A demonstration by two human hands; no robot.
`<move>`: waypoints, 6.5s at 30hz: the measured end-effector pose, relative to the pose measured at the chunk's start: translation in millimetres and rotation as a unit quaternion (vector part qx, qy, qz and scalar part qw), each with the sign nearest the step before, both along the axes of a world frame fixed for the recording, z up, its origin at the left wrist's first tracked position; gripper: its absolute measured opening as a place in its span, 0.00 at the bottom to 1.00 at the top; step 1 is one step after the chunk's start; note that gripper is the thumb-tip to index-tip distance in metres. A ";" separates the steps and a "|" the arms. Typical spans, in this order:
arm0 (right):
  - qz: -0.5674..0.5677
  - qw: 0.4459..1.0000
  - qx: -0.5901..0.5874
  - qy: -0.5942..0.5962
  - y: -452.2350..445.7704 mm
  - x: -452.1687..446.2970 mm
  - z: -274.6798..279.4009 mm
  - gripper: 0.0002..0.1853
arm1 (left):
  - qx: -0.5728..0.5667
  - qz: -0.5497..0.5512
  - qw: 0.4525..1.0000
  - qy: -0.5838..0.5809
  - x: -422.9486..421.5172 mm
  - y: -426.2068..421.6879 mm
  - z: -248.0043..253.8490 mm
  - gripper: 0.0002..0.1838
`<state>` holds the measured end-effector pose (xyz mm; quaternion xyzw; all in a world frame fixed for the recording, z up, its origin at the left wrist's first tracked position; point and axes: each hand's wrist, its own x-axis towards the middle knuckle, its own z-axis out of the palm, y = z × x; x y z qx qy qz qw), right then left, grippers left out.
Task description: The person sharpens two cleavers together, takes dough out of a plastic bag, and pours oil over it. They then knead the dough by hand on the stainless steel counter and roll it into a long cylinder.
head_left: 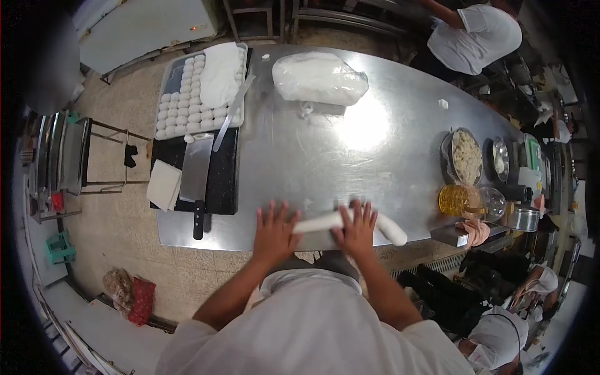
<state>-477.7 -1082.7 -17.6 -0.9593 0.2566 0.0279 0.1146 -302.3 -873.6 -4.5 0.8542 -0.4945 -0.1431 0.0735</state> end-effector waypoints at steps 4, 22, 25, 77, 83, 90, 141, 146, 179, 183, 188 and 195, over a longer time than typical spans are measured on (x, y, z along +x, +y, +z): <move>-0.084 0.996 -0.029 -0.004 -74.5 99.2 3.4 0.40 | -0.045 0.044 0.995 -0.078 106.3 -78.3 -8.0 0.36; 0.080 0.996 -0.038 -0.018 -93.7 -25.3 -6.1 0.35 | -0.053 0.011 0.998 -0.037 -46.7 -186.4 -14.2 0.40; -0.009 0.999 -0.027 -0.036 -165.5 41.9 8.5 0.32 | -0.039 0.115 0.992 -0.035 -2.4 -250.0 0.7 0.42; 0.170 0.981 0.074 -0.057 -45.4 -49.7 1.8 0.37 | -0.023 0.101 0.992 0.067 -99.5 -57.2 9.6 0.40; -0.008 1.000 -0.020 -0.015 -127.4 103.9 16.6 0.39 | 0.001 0.195 0.978 -0.076 69.4 -149.2 -7.0 0.38; 0.088 0.995 0.053 -0.003 -61.4 -52.0 1.0 0.38 | 0.022 0.085 0.996 0.028 -50.3 -12.0 0.5 0.38; -0.079 0.989 -0.104 0.066 -188.1 -109.6 2.9 0.33 | -0.102 0.070 0.988 -0.088 -27.8 -16.7 -30.6 0.36; -0.101 0.989 -0.074 0.081 -214.0 -106.3 31.2 0.26 | -0.023 0.073 0.993 -0.086 39.2 -9.1 10.0 0.25; 0.064 0.994 -0.024 -0.083 -38.3 -24.5 0.1 0.33 | -0.135 0.033 0.889 0.436 -42.8 -40.6 25.5 0.10; 0.013 1.000 -0.024 0.010 -131.7 89.8 20.4 0.35 | -0.081 0.195 0.895 0.392 5.2 -4.4 56.0 0.11; 0.021 0.996 -0.064 -0.066 -126.6 91.5 7.5 0.35 | 0.107 0.245 0.952 0.147 9.9 94.9 76.2 0.20; 0.162 0.984 0.064 -0.047 -49.8 -64.4 -2.4 0.39 | 0.191 0.278 0.925 0.174 -92.4 183.0 53.6 0.29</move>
